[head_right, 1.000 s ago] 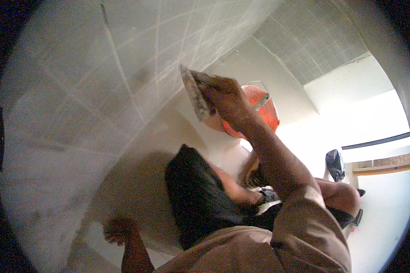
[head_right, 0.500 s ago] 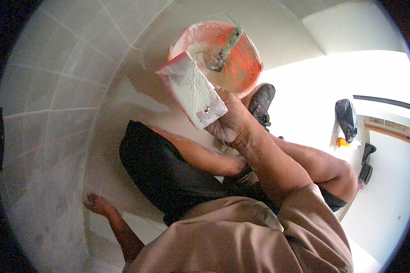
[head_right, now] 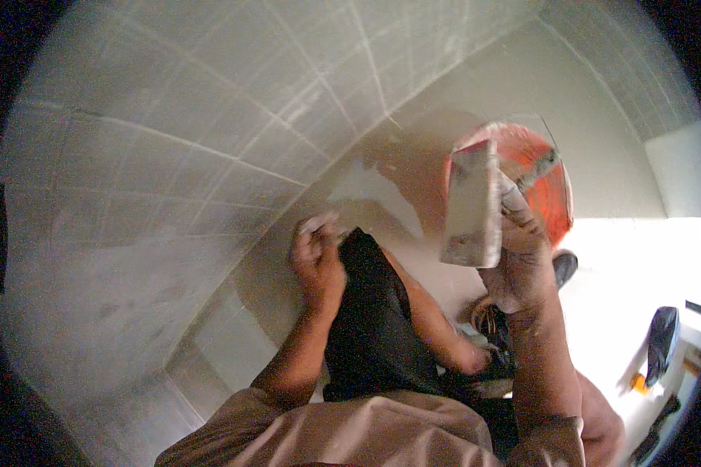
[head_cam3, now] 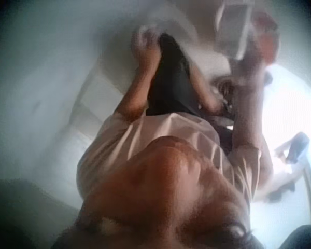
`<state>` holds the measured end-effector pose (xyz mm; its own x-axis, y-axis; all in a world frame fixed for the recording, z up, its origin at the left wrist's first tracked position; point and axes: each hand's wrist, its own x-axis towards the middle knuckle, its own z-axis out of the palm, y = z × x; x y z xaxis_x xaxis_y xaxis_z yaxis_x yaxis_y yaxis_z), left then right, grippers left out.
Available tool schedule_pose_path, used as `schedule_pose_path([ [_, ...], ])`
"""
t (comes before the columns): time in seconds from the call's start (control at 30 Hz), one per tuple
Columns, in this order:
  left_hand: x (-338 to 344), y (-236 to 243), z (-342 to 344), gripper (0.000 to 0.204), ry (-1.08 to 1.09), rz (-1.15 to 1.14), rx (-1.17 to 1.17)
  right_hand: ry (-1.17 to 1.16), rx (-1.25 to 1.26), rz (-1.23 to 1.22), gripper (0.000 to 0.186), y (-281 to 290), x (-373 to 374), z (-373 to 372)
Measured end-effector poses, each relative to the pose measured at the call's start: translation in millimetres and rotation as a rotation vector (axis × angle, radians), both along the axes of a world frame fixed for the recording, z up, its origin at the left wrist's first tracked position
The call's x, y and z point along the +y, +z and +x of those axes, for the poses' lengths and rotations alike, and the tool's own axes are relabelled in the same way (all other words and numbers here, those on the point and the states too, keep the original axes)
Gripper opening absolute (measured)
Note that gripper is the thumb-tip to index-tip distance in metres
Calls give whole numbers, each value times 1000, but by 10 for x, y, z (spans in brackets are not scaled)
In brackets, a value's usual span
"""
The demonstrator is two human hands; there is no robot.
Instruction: The person applies grout to the joints between wall tiles using a rubber float, then periodically scoops more grout from a bucket onto the float.
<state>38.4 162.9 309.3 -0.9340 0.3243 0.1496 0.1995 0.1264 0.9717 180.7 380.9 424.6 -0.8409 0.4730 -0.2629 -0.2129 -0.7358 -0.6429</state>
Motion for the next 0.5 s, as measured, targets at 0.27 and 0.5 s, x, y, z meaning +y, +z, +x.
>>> schedule_pose_path([
  [0.27,-2347,-1092,-82,39,321,-944,324,21,63,868,24,793,-285,-1476],
  [0.5,-2545,-1235,14,50,223,-1208,395,-758,519,2128,21,1463,-525,-2390],
])
